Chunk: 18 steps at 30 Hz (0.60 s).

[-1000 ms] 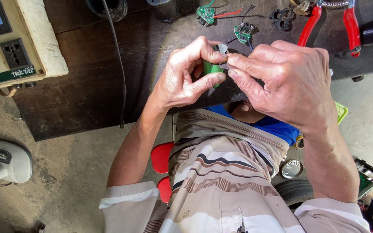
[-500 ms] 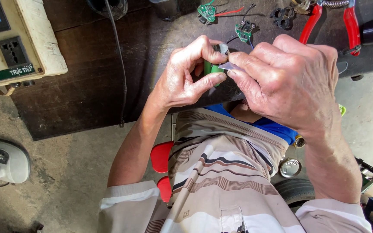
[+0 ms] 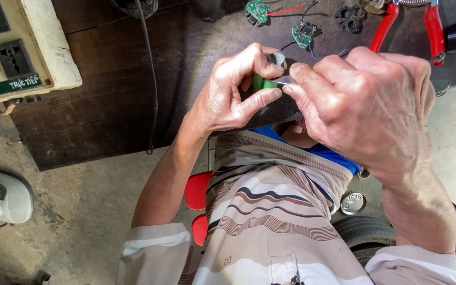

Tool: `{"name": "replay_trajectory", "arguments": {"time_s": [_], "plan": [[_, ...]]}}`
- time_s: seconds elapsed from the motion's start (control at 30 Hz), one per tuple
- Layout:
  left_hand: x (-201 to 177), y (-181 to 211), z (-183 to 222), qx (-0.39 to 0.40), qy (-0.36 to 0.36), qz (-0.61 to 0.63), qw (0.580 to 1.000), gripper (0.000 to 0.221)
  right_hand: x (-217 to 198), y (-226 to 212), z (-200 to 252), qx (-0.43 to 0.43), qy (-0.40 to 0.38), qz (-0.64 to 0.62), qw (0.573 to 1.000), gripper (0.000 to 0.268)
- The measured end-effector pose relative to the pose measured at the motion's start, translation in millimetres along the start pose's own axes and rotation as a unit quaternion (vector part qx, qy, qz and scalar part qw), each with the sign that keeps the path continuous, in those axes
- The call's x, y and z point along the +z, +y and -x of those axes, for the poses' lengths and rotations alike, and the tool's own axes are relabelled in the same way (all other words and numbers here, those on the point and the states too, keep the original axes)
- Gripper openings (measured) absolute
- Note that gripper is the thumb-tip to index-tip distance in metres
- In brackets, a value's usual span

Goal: The person assembles a circuit board into a plastic housing and tapes a battery pack to the side of a plastic component using clear tape.

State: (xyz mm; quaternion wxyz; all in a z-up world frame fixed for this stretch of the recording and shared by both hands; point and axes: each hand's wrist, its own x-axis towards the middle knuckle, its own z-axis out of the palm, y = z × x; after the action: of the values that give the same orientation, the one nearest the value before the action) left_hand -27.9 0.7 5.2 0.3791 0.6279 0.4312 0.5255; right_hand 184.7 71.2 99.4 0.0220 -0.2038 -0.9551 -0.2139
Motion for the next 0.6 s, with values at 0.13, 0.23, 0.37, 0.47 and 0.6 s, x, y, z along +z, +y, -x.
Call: {"name": "replay_trajectory", "arguments": {"time_s": [0.13, 0.23, 0.37, 0.47, 0.6], "plan": [[-1.4, 0.6, -0.8, 0.005, -0.006, -0.002, 1.0, 0.021, -2.6, -1.1, 1.1, 0.009, -0.003, 0.012, 1.0, 0.018], [-1.4, 2.5, -0.9, 0.011, -0.009, -0.007, 1.0, 0.023, -6.3, -2.2, 0.7, 0.01, -0.014, 0.013, 1.0, 0.014], [-0.3, 2.1, 0.0, 0.009, -0.009, -0.006, 1.0, 0.023, -9.4, -4.4, 1.6, 0.014, -0.037, 0.027, 0.999, 0.02], [-1.1, 6.4, -3.9, 0.036, -0.009, 0.0, 0.999, 0.024, -8.6, -5.0, 1.2, 0.022, -0.036, 0.022, 0.999, 0.017], [0.0, 8.5, -3.0, -0.004, -0.01, -0.017, 1.0, 0.026, 2.2, -4.0, 7.5, 0.063, -0.023, 0.009, 0.998, 0.011]]}}
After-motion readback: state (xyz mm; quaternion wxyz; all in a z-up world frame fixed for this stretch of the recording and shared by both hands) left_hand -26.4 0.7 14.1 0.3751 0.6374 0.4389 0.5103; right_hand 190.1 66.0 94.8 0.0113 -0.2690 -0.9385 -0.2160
